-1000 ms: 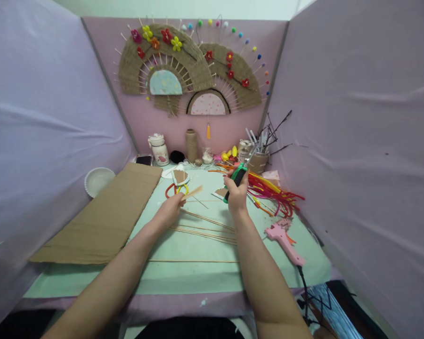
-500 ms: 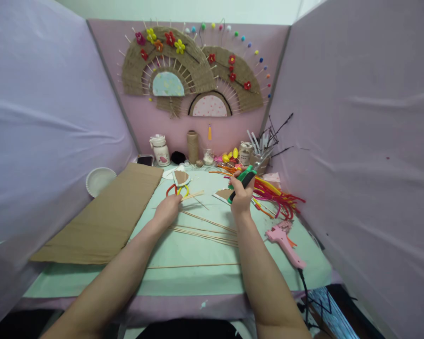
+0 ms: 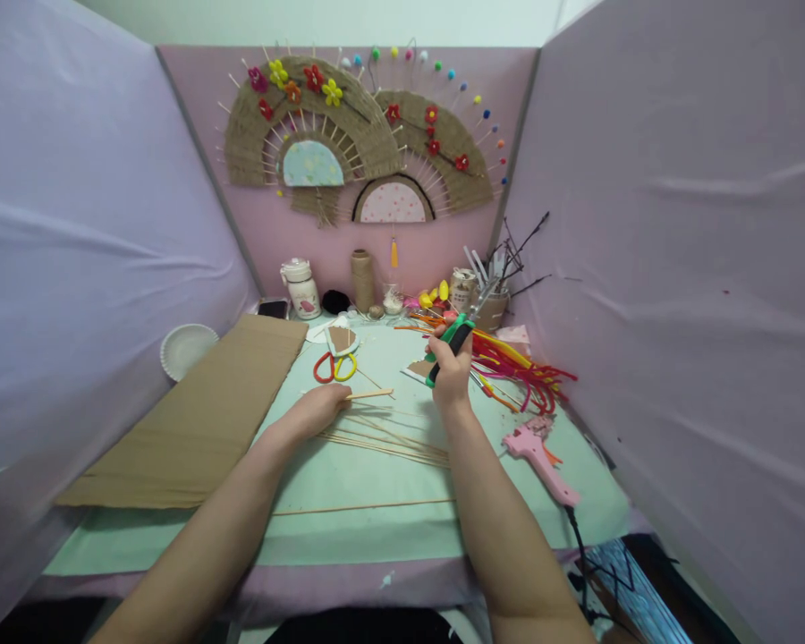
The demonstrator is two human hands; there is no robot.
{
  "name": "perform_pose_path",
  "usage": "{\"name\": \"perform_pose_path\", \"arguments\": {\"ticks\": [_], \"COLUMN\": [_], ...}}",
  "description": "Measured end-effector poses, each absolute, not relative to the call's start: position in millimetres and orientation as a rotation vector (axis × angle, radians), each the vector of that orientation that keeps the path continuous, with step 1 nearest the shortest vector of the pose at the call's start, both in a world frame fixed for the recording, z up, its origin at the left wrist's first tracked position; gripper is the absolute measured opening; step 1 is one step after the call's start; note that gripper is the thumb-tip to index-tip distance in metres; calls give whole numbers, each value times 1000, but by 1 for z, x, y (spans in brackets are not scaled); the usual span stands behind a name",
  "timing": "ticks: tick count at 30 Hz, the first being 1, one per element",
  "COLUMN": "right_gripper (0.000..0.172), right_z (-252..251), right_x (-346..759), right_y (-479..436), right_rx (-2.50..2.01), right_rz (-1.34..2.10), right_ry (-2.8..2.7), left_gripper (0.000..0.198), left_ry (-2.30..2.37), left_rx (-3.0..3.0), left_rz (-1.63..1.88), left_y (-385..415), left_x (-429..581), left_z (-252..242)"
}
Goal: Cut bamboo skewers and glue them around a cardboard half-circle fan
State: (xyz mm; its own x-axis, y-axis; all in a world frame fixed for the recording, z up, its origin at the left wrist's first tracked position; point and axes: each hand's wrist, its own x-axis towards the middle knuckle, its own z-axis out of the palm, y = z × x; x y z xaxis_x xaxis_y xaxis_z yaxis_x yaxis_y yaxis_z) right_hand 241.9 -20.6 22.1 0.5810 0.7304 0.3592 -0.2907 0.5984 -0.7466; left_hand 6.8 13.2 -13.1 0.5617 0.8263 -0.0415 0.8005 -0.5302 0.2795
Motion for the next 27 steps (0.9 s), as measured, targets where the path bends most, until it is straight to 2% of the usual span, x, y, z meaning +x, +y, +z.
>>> {"name": "perform_pose_path", "arguments": {"ticks": [5,11,22,27], "right_gripper": [31,30,31,31], "right_z": [21,20,24,22], "right_x": [241,241,243,244], "right_y": [-18,-18,-18,-16], "right_rx": [-686,-671,-649,-639], "right_rz": [651,667,758,802], "right_ry": [-725,-721,-640,-621], "left_gripper": [20,20,20,23], "left_ry": [1381,1478,1470,1442], "left_rx": [2555,2635,2577,2539], "left_rz": [-53,32,-89,-33], "left_y": [6,8,6,7], "left_x": [-4,7,2,-1], "left_z": [-3,-1,-6,-2]}}
